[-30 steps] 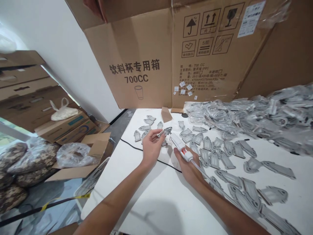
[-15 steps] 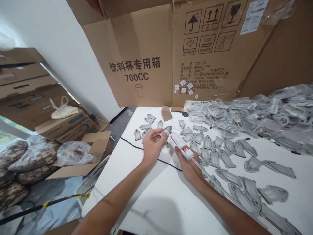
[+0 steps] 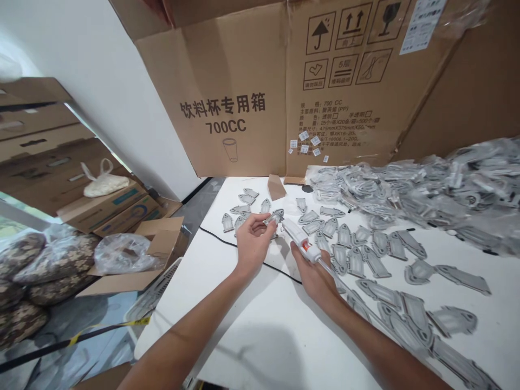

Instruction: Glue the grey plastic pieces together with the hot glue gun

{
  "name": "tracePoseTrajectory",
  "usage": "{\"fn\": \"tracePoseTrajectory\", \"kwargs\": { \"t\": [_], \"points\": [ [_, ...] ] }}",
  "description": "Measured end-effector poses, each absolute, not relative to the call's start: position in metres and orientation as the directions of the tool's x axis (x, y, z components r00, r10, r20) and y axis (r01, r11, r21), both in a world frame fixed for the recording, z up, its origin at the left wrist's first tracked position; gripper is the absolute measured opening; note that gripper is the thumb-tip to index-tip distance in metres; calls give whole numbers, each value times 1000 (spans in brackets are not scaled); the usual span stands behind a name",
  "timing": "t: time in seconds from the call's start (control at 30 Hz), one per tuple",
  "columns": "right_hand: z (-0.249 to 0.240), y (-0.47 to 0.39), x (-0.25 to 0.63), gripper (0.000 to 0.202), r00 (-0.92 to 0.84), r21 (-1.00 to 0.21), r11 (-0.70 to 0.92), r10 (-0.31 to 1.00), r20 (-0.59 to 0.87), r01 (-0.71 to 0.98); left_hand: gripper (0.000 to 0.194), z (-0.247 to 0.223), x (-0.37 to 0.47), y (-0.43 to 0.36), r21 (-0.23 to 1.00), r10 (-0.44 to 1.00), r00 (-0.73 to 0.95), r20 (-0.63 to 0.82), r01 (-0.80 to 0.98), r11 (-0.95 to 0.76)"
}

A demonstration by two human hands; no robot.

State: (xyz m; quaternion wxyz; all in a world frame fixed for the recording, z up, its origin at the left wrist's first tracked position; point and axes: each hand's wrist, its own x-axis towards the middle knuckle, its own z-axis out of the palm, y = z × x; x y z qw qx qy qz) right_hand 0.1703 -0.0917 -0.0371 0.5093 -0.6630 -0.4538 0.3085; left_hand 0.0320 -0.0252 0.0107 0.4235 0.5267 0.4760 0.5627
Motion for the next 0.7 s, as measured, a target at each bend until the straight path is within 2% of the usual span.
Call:
{"fn": "tracePoseTrajectory", "kwargs": {
  "t": [0.7],
  "points": [
    [-41, -94, 169, 36, 416, -953, -8, 901, 124, 303, 30, 14, 32, -27, 985, 980, -98, 174, 34, -171]
  ]
}}
